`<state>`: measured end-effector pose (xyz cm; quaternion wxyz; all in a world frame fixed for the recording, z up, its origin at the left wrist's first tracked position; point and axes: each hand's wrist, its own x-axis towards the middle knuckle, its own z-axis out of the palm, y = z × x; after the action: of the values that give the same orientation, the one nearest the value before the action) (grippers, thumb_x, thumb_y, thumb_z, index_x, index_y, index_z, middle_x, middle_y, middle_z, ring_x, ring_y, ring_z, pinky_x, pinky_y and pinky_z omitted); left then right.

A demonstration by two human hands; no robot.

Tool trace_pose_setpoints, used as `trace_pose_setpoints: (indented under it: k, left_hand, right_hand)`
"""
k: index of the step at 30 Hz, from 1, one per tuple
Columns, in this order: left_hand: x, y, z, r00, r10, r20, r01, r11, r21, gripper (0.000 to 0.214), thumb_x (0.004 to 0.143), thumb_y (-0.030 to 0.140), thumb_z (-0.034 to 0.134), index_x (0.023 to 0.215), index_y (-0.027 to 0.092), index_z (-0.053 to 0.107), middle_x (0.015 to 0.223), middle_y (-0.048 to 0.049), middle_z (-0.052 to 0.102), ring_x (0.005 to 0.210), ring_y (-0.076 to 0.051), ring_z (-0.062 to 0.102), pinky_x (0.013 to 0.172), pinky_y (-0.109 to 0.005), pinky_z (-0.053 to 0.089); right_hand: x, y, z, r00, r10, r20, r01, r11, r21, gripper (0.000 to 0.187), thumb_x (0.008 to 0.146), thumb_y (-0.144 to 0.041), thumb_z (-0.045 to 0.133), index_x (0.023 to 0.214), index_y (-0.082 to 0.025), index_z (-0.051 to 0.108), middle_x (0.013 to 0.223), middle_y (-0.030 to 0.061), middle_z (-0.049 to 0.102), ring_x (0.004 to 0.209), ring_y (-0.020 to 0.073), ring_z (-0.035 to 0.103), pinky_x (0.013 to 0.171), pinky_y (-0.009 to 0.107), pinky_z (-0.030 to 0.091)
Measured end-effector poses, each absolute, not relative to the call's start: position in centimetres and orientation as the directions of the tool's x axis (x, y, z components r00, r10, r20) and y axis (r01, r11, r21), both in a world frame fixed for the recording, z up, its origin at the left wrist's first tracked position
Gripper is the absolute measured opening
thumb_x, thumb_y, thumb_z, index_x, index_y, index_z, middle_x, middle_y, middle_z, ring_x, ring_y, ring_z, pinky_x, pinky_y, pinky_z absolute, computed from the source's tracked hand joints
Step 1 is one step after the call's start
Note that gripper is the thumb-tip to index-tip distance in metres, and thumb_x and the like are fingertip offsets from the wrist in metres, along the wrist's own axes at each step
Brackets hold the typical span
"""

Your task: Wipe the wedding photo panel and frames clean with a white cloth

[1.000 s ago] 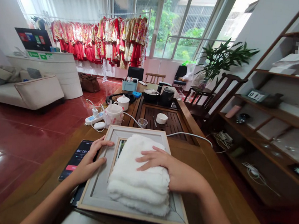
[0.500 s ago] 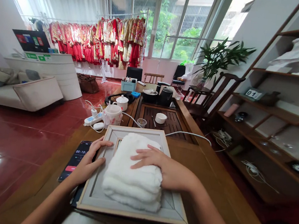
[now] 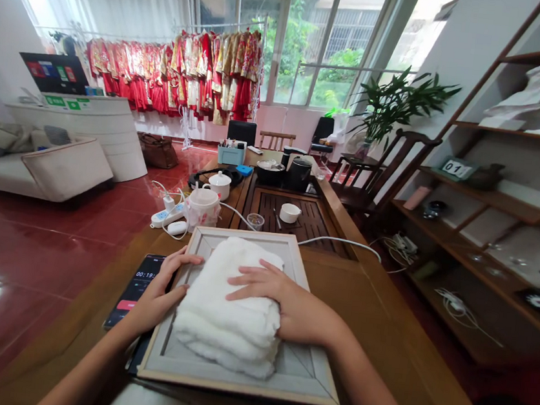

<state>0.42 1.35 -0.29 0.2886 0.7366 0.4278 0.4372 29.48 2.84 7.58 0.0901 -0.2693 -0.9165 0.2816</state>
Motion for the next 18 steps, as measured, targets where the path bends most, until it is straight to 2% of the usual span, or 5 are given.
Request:
trace_pose_setpoints:
  k: [6,12,18]
  left_hand:
    - [0.5,1.2,0.2,0.257,0.884,0.390,0.370,-0.463,0.805,0.043,0.081,0.012,0.048,0.122,0.025,0.052,0.134,-0.0048,0.053,0.144,-0.029,0.019,0.117,-0.052,0.016]
    - [0.6,1.3,-0.2,0.258,0.883,0.392,0.376,-0.466,0.801,0.046,0.079,0.010,0.046,0.122,0.026,0.052,0.134,-0.0039,0.053,0.143,-0.028,0.020,0.116,-0.051,0.017]
    - [0.3,1.3,-0.4,0.259,0.877,0.405,0.376,-0.478,0.794,0.045,0.079,0.010,0.046,0.122,0.025,0.052,0.133,-0.0044,0.053,0.143,-0.028,0.020,0.117,-0.052,0.017]
  right_hand:
    - [31.7,2.9,8.4,-0.833,0.552,-0.041,0.464,0.657,-0.594,0.037,0.087,-0.038,0.063,0.123,-0.033,0.064,0.139,0.0047,0.056,0.138,0.0280,0.038,0.117,0.057,0.010]
    - [29.2,2.9,6.9,-0.823,0.566,0.055,0.453,0.711,-0.538,0.048,0.081,-0.027,0.067,0.128,-0.033,0.060,0.143,0.0036,0.052,0.139,0.0267,0.036,0.117,0.056,0.008]
    - [29.6,2.8,7.4,-0.826,0.564,0.018,0.464,0.696,-0.549,0.046,0.085,-0.027,0.064,0.130,-0.037,0.058,0.143,0.0004,0.052,0.140,0.0235,0.034,0.118,0.052,0.009]
